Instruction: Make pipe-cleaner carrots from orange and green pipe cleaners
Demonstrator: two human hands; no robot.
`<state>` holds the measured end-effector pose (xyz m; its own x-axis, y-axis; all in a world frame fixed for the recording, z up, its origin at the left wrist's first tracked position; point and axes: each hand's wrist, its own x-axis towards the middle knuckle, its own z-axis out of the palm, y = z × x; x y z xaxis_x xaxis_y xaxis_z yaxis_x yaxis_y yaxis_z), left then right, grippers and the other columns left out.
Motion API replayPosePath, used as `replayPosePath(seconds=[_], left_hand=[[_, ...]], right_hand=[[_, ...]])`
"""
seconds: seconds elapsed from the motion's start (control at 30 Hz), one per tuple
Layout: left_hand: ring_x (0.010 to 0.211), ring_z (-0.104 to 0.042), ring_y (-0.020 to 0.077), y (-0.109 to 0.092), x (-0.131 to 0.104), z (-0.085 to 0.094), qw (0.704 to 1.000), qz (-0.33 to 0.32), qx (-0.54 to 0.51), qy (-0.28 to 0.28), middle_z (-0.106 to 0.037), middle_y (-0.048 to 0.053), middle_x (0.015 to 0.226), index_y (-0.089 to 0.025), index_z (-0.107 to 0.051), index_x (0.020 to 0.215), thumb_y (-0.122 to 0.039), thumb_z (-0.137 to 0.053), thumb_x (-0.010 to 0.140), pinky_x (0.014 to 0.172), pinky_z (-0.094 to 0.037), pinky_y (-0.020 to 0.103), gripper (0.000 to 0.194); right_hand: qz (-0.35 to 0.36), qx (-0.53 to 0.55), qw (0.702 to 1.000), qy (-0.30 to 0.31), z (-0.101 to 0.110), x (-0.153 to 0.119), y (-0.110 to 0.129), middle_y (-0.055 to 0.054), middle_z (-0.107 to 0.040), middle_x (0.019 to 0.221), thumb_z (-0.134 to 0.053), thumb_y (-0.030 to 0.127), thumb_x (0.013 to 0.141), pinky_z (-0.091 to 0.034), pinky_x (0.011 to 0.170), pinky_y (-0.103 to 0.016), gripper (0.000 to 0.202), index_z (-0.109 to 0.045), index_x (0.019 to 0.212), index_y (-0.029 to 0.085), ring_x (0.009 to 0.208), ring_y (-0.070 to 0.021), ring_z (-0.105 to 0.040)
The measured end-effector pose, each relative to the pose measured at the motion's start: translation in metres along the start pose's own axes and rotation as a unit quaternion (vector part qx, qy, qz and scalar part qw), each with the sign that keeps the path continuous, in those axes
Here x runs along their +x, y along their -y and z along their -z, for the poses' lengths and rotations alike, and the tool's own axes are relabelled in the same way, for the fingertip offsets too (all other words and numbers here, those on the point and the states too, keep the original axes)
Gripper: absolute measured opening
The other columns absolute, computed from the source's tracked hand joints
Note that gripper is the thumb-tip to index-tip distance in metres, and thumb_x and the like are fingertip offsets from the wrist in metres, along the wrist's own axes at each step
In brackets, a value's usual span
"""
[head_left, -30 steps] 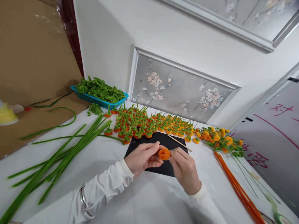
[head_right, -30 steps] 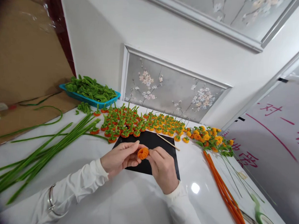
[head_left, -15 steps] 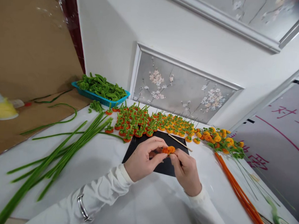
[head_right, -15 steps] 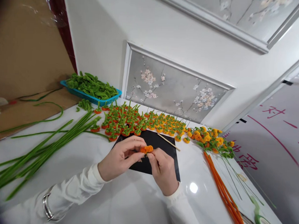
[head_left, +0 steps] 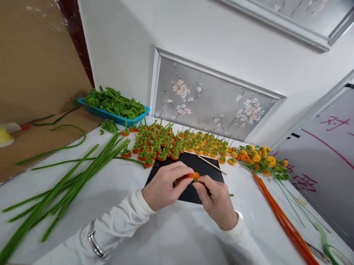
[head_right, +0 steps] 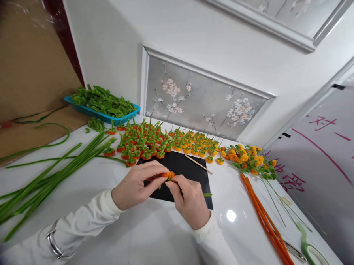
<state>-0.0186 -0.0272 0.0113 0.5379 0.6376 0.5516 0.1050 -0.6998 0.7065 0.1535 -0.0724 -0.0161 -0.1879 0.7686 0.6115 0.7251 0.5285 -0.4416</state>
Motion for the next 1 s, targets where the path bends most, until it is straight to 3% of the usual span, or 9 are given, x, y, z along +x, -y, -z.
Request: replayPosePath(seconds=[0.07,0.23,0.43,0.63,0.8,1.0], left_hand=[[0.068,-0.052,0.0151,0.001,-0.001,-0.001,1.000,0.007,-0.009,-0.003,-0.059,0.008,0.085,-0.018,-0.067,0.095,-0.020,-0.047,0.085,0.065,-0.043,0.025,0.022],[0.057,-0.053,0.0100,0.003,-0.002,-0.005,0.995,0.059,-0.082,-0.003,-0.056,0.006,0.087,-0.017,-0.063,0.092,-0.023,-0.048,0.085,0.055,-0.045,0.022,0.017],[0.068,-0.065,0.0163,0.007,-0.001,-0.013,0.942,0.213,-0.259,-0.011,-0.060,0.002,0.076,-0.017,-0.053,0.089,-0.030,-0.054,0.082,0.066,-0.056,0.030,0.015],[0.073,-0.068,0.0190,0.009,-0.001,-0.016,0.927,0.251,-0.278,-0.021,-0.064,0.003,0.079,-0.016,-0.054,0.086,-0.035,-0.063,0.076,0.069,-0.058,0.031,0.023],[0.069,-0.068,0.0153,0.007,0.001,-0.015,0.884,0.307,-0.353,-0.011,-0.064,0.002,0.074,-0.014,-0.055,0.083,-0.037,-0.067,0.073,0.062,-0.056,0.022,0.028],[0.069,-0.069,0.0166,0.010,0.002,-0.010,0.872,0.320,-0.368,0.033,-0.065,0.001,0.080,-0.018,-0.055,0.103,-0.037,-0.067,0.074,0.063,-0.057,0.024,0.037]], right_hand=[[-0.026,0.023,0.999,-0.012,-0.001,0.000,0.001,0.005,-0.054,0.056,-0.047,0.029,0.089,-0.039,0.050,-0.020,0.010,-0.050,0.089,0.020,0.047,-0.0095,-0.049],[-0.042,0.017,0.998,-0.043,-0.003,0.000,0.002,0.005,-0.058,0.058,-0.052,0.031,0.087,-0.043,0.051,-0.020,0.016,-0.046,0.097,0.020,0.047,-0.0102,-0.052],[0.034,-0.085,0.995,-0.039,-0.002,0.002,0.002,-0.005,-0.063,0.079,-0.045,0.023,0.091,-0.046,0.064,-0.025,0.009,-0.053,0.092,0.019,0.067,-0.0144,-0.060],[0.058,-0.130,0.989,-0.034,0.001,0.004,0.008,-0.008,-0.061,0.087,-0.039,0.015,0.091,-0.048,0.070,-0.026,0.019,-0.058,0.094,0.018,0.079,-0.0157,-0.059],[0.114,-0.090,0.989,-0.019,0.005,0.006,0.006,-0.008,-0.061,0.090,-0.034,0.010,0.091,-0.048,0.072,-0.025,0.027,-0.060,0.088,0.018,0.081,-0.0144,-0.057],[0.103,-0.063,0.993,0.001,0.006,0.006,0.001,-0.007,-0.060,0.092,-0.038,0.013,0.091,-0.048,0.071,-0.026,0.023,-0.061,0.090,0.019,0.080,-0.0141,-0.057]])
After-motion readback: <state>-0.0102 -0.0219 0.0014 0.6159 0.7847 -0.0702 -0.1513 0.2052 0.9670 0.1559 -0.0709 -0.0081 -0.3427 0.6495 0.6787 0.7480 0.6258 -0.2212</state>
